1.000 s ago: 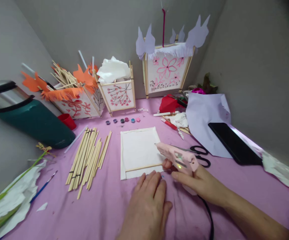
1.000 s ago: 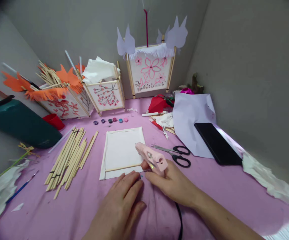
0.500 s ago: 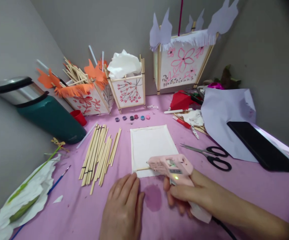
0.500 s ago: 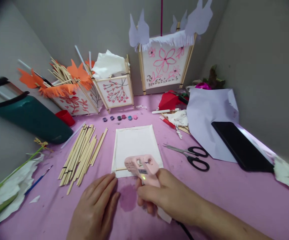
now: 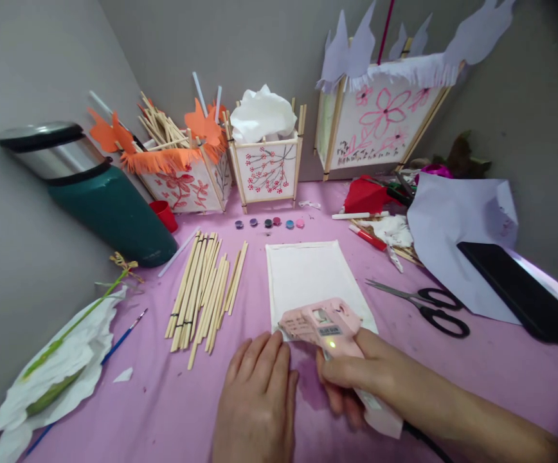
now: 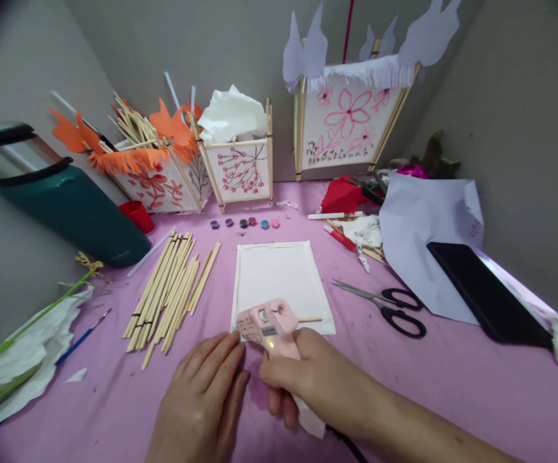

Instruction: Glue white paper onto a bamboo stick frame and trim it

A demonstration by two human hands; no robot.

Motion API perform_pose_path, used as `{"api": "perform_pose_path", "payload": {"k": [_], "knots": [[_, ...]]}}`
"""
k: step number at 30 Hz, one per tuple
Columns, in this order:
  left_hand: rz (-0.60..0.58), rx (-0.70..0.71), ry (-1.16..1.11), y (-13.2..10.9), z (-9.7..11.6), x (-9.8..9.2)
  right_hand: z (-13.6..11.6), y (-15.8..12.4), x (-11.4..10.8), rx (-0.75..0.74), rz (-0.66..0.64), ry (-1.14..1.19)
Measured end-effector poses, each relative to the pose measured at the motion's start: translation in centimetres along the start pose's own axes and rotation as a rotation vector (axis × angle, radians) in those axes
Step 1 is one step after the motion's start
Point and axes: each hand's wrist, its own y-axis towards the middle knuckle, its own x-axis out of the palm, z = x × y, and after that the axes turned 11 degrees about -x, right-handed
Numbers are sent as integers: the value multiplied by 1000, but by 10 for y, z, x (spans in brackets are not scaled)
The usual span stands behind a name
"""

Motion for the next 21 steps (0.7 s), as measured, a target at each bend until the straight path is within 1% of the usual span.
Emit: {"api": "perform_pose_path", "payload": {"k": [5,10,15,21], "knots": [[9,-37,-12,-2,1,1,-1,1,5,19,6,-6],[13,-54,-27,-3,2,2,-2,3,6,2,10,-7],[-5,-46,-18,-3,1,1,-5,3,6,20,25,7],[-7,-28,-13,-1,0,-1,-6,-4,2,30,23,13]]}}
